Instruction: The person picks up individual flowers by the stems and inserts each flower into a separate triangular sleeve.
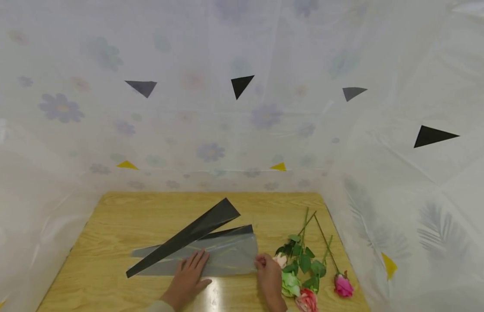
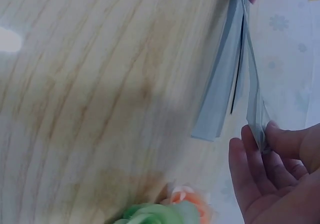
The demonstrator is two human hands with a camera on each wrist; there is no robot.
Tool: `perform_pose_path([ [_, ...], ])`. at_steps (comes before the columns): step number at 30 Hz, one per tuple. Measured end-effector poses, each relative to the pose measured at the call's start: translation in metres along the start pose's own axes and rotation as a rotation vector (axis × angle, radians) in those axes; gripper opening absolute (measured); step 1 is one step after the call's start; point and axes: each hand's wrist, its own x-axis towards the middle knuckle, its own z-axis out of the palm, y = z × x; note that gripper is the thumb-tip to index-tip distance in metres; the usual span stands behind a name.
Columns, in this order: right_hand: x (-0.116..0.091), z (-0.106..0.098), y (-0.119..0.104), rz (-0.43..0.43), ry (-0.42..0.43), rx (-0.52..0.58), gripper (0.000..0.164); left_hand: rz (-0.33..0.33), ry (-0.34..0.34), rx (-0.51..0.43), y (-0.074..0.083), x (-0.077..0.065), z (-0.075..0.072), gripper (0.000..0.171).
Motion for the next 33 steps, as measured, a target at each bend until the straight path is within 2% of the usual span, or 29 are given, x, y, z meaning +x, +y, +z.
perform_pose_path([
  [4, -0.001, -0.004, -0.007, -0.009, -0.033, -0.003, 0.006, 0.005, 0.022, -0.001, 0.002, 0.002, -0.005, 0.086],
  [10, -0.004, -0.012, -0.021, -0.063, -0.002, 0.068, 0.007, 0.016, 0.094, 0.008, 0.003, 0.008, -0.015, 0.096],
  [15, -0.006, -0.021, -0.032, -0.077, -0.025, 0.140, 0.006, 0.039, 0.174, 0.003, 0.003, 0.013, -0.020, 0.098],
  [18, -0.007, -0.025, -0.035, -0.082, -0.029, 0.151, 0.006, 0.049, 0.196, 0.004, 0.004, 0.015, -0.022, 0.095],
  [24, -0.007, -0.030, -0.033, -0.092, 0.011, 0.071, 0.006, 0.077, 0.206, -0.011, 0.007, 0.012, -0.023, 0.088],
  [28, -0.007, -0.031, -0.030, -0.110, -0.035, 0.002, 0.004, 0.105, 0.227, -0.010, 0.010, 0.008, -0.022, 0.083],
  [33, -0.008, -0.031, -0.027, -0.115, -0.097, -0.028, 0.004, 0.121, 0.255, -0.036, 0.014, 0.004, -0.019, 0.083],
])
